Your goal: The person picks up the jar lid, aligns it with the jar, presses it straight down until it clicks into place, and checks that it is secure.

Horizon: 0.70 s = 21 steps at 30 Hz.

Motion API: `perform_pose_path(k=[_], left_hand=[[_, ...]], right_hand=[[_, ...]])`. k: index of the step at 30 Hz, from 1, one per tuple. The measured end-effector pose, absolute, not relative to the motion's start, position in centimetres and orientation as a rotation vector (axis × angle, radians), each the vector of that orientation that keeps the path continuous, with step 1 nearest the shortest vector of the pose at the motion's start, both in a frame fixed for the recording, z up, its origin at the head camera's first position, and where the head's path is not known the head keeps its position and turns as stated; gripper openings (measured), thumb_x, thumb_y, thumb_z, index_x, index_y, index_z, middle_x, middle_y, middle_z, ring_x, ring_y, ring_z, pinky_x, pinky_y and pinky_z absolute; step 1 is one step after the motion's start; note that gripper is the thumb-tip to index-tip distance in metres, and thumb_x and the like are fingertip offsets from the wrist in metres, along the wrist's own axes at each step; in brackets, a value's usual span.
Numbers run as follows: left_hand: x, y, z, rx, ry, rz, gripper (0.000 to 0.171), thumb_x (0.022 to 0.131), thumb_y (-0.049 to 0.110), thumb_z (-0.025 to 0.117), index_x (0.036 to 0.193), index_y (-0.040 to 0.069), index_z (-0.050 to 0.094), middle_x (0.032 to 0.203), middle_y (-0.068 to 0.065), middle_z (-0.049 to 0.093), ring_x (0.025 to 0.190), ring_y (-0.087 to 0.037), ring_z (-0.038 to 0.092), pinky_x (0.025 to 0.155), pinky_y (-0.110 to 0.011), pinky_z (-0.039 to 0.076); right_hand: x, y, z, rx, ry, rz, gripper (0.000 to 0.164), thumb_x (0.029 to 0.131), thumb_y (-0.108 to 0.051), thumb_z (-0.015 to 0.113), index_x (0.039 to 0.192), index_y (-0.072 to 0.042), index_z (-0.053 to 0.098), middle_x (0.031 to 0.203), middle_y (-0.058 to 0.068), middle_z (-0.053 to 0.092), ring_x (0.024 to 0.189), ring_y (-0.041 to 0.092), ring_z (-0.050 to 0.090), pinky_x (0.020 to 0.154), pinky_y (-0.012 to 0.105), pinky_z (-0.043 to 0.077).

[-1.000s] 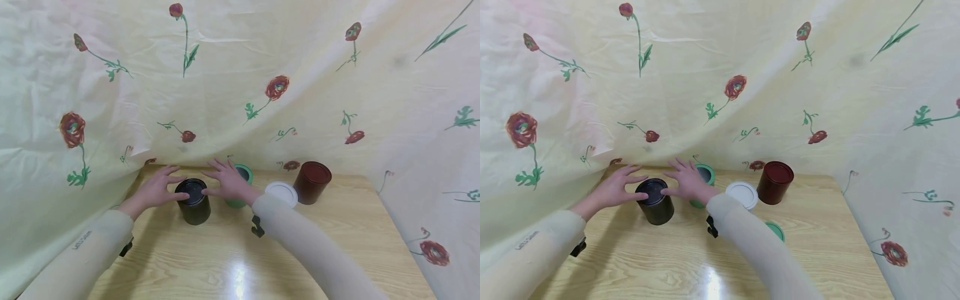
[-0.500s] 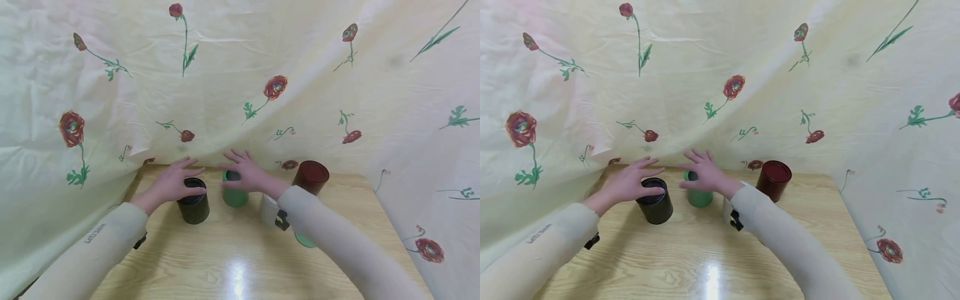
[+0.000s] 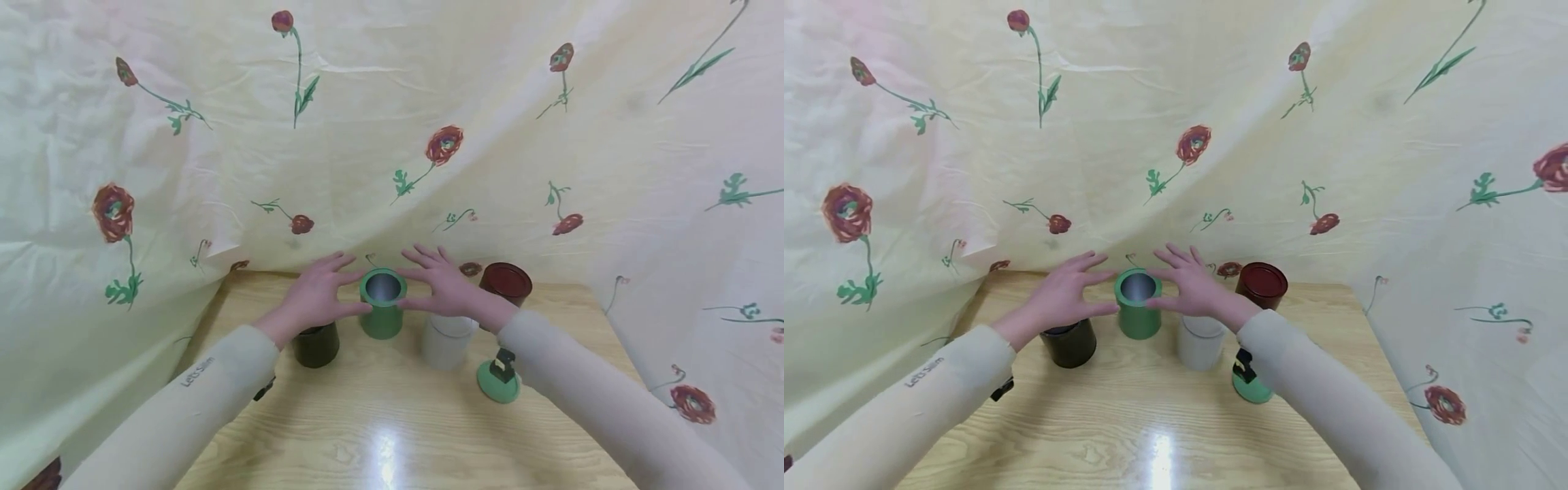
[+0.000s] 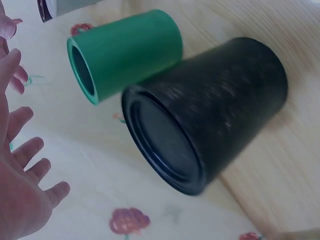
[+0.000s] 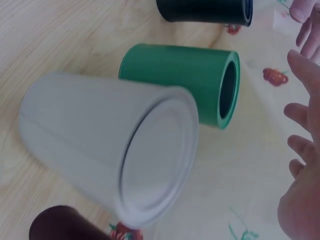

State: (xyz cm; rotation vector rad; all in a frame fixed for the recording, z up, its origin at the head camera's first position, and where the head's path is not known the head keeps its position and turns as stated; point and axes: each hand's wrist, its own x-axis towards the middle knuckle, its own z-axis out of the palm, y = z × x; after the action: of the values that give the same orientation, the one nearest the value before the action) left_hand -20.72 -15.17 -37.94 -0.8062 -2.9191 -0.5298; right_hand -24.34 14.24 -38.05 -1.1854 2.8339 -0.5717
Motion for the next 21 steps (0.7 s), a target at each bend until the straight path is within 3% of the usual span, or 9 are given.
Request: perform_pose_path(k=[11,21], left_hand=[[-20.4,-10.6,-37.4,-0.784,-2.934,-0.487,0.076,0.092,0.066,0.075,0.153,0.022,0.062,0.168,-0.012,0.043,0.158,-0.036,0.035,0.129,-0.057,0.027],[-18.8,-7.9,-38.4,-0.844,-2.886,-0.485,0.077,0.092,0.065,0.075,0.155,0.023,0.060,0.167,-0.011,0.046,0.157,-0.036,0.037,0.129,-0.057,0.028]], right_hand=[[-22.9,19.5,-37.6,-1.071,2.893,-0.592,0.066,0.098,-0.043,0.078,0.153,-0.011,0.060,0.173,0.016,0.032,0.163,0.043,0.015,0.127,0.073,0.005],[-20.8,23.6,-37.9,-1.050,2.968,-0.658,0.064,0.093,-0.032,0.085,0.150,-0.011,0.064,0.168,0.021,0.041,0.158,0.051,0.024,0.123,0.078,0.012]])
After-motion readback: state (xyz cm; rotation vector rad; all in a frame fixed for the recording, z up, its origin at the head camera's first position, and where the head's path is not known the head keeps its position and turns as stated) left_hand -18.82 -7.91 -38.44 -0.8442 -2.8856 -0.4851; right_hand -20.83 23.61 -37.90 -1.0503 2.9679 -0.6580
